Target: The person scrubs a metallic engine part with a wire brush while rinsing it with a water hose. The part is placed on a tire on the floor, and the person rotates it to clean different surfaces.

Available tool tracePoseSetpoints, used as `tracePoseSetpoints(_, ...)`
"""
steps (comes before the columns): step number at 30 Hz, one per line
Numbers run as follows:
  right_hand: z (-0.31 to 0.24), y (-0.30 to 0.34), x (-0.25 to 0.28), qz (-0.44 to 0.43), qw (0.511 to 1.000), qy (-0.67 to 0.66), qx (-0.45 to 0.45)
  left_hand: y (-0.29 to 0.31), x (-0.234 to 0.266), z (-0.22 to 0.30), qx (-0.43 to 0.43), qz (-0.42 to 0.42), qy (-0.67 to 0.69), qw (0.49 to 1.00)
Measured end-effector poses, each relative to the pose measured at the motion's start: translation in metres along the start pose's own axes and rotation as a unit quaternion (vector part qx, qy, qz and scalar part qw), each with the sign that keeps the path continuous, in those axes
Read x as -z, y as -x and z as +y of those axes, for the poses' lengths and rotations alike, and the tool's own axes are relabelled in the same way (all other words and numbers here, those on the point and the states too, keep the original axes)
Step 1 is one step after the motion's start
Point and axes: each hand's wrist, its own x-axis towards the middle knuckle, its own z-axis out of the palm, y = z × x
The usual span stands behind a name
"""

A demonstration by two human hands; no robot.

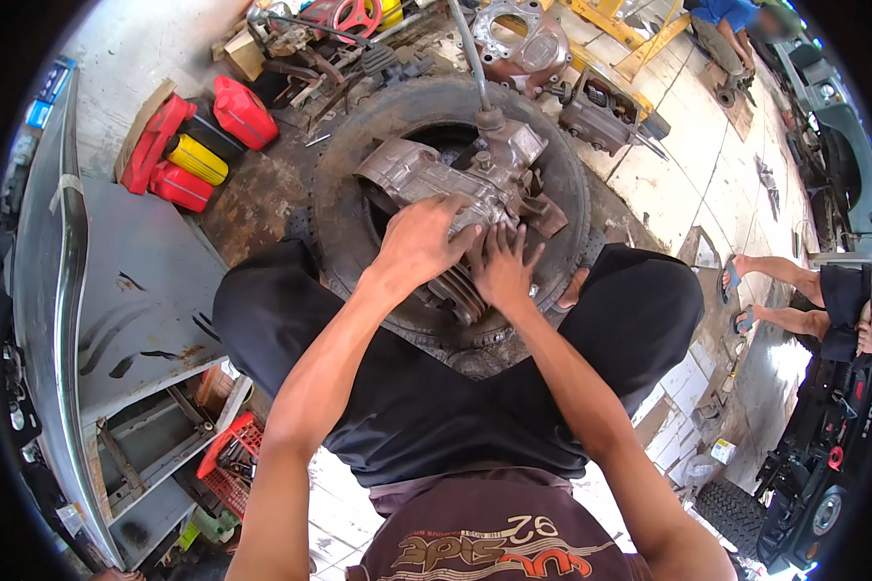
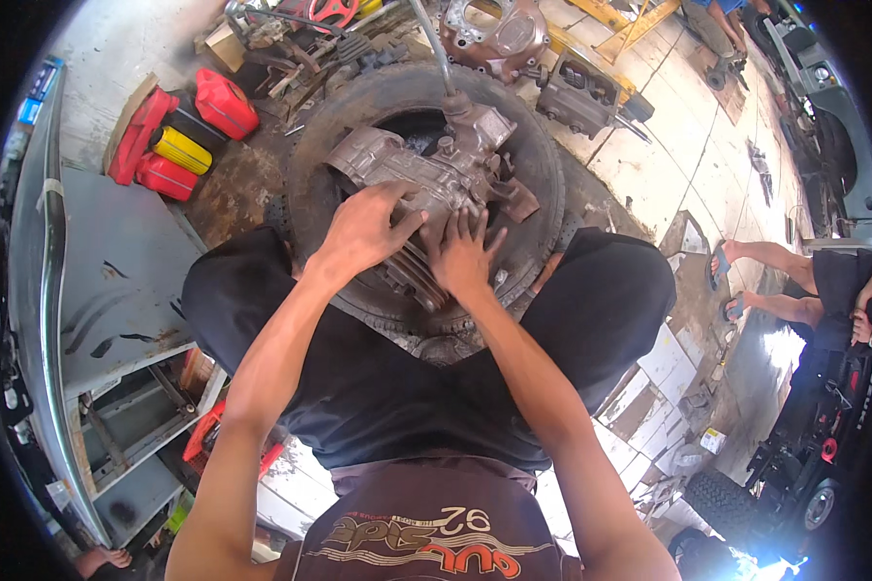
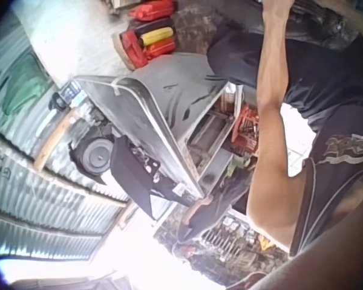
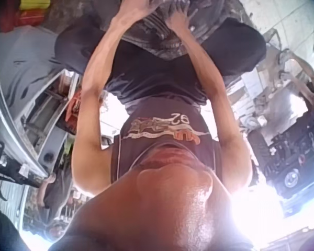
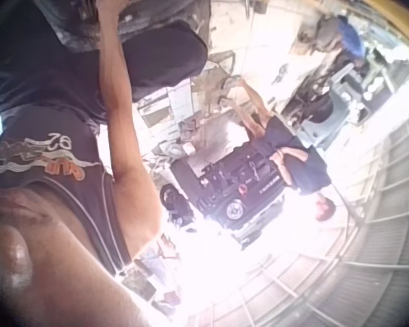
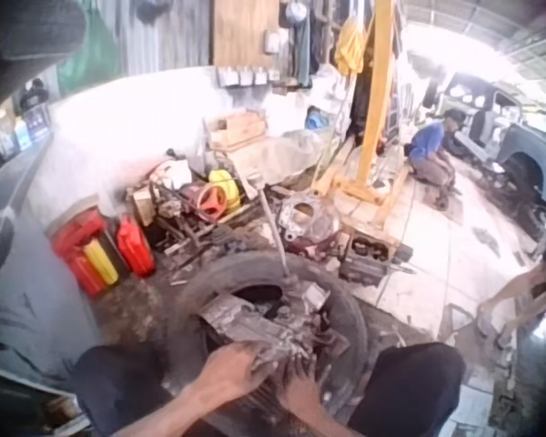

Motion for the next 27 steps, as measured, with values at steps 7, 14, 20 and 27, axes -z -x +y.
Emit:
tracePoseSetpoints(7, 0.000, 0.002, 0.002, 0.009, 0.999, 0.032, 0.030, -0.003, 0.002, 0.002, -0.002, -0.022, -0.020, 1.000)
tracePoseSetpoints(14, -0.007, 0.009, 0.003, 0.014, 0.999, 0.039, 0.030, 0.002, -0.001, -0.003, 0.000, -0.027, -0.024, 0.999)
tracePoseSetpoints(20, -0.005, 0.005, 0.006, 0.019, 0.998, 0.048, 0.031, 0.004, -0.003, -0.005, 0.004, -0.040, -0.040, 0.998)
tracePoseSetpoints(27, -0.005, 0.005, 0.005, 0.016, 0.999, 0.046, 0.022, 0.001, -0.002, -0.002, 0.012, -0.055, -0.044, 0.997)
